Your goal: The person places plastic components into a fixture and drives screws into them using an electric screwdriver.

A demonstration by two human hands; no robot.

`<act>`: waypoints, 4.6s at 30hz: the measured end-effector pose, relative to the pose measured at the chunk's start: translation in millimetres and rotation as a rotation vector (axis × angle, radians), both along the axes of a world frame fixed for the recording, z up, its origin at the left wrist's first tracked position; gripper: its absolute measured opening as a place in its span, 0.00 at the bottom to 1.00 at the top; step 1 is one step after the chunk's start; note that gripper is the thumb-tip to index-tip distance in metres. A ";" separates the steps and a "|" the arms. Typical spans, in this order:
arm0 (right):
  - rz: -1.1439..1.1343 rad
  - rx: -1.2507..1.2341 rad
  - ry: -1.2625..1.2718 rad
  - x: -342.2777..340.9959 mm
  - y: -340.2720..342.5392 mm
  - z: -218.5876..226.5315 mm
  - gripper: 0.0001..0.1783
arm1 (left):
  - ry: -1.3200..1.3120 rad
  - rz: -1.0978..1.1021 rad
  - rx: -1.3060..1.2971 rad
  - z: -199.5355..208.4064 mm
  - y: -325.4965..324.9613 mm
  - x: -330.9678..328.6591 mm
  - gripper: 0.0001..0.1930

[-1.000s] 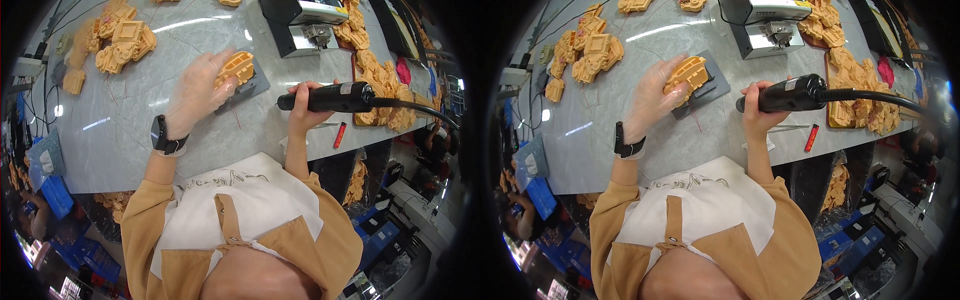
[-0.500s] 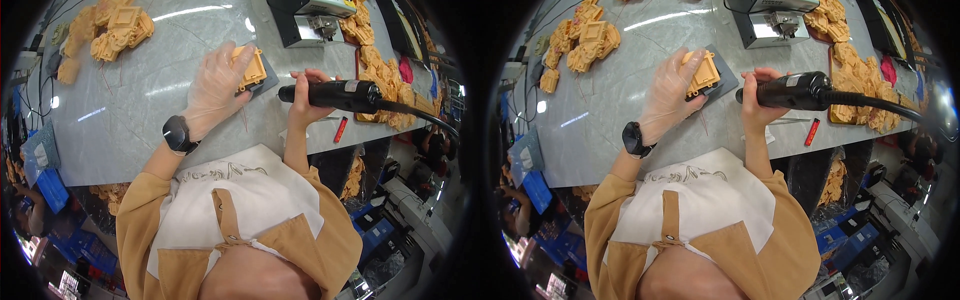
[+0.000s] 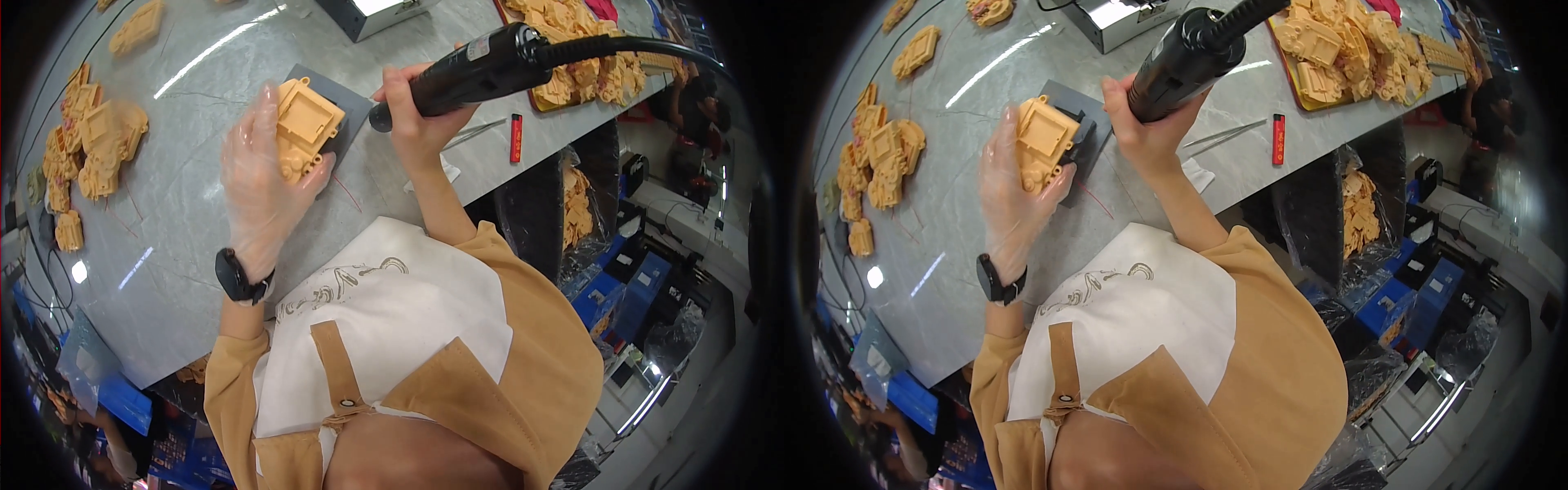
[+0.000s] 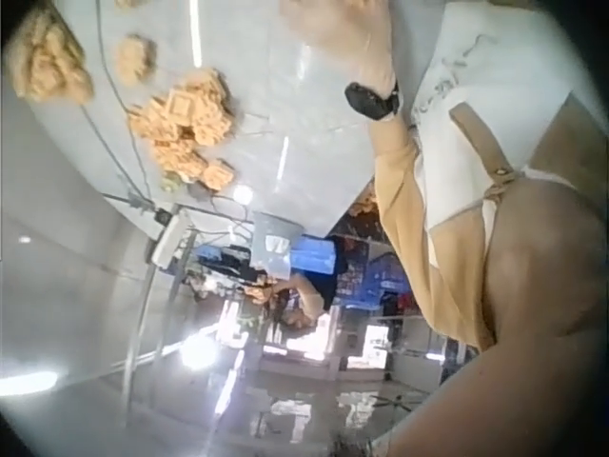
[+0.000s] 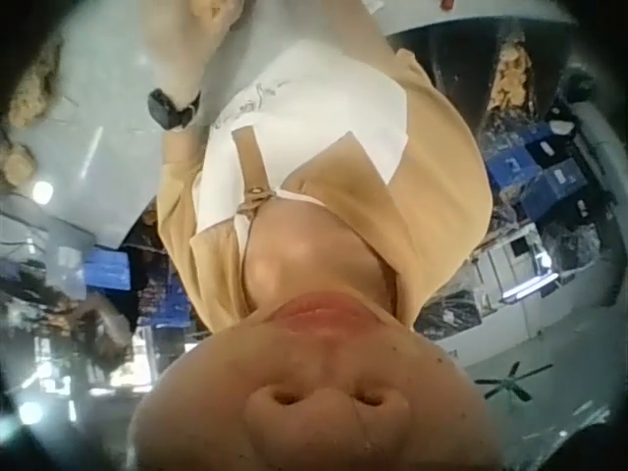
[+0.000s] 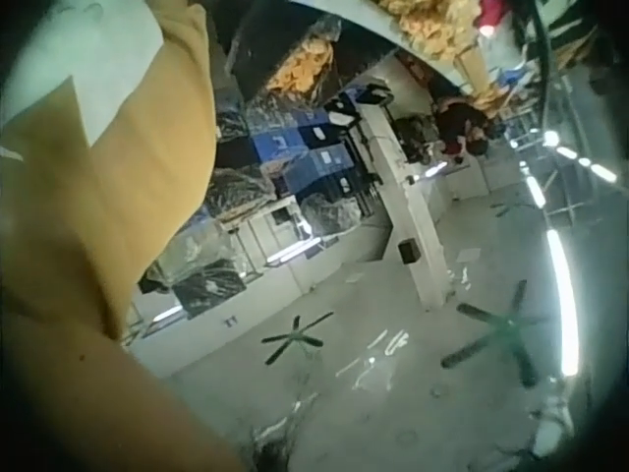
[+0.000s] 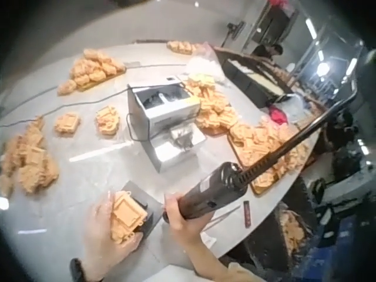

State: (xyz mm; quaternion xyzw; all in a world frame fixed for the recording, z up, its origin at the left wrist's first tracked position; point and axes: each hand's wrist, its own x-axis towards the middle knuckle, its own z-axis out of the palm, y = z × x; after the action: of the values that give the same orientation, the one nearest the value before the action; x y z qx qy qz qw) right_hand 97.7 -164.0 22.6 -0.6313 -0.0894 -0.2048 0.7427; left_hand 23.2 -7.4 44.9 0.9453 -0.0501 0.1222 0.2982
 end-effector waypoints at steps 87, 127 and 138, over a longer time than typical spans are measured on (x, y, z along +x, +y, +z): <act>0.437 0.298 -0.012 -30.2 31.3 79.0 0.38 | -0.161 0.078 -0.034 -13.0 -3.2 -36.8 0.25; 0.235 -0.193 -0.182 -27.0 34.8 60.7 0.32 | -0.082 0.147 -0.130 -59.2 -0.1 -32.9 0.42; 0.325 -0.121 -0.188 -17.1 30.7 52.0 0.34 | -0.113 0.129 -0.139 -62.5 4.1 -29.8 0.43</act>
State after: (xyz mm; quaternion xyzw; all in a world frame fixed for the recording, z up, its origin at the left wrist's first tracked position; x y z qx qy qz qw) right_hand 80.6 -133.3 74.6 -0.6303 -0.2713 -0.1344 0.7149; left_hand -6.5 -3.2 -17.5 0.9152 0.0026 0.1976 0.3512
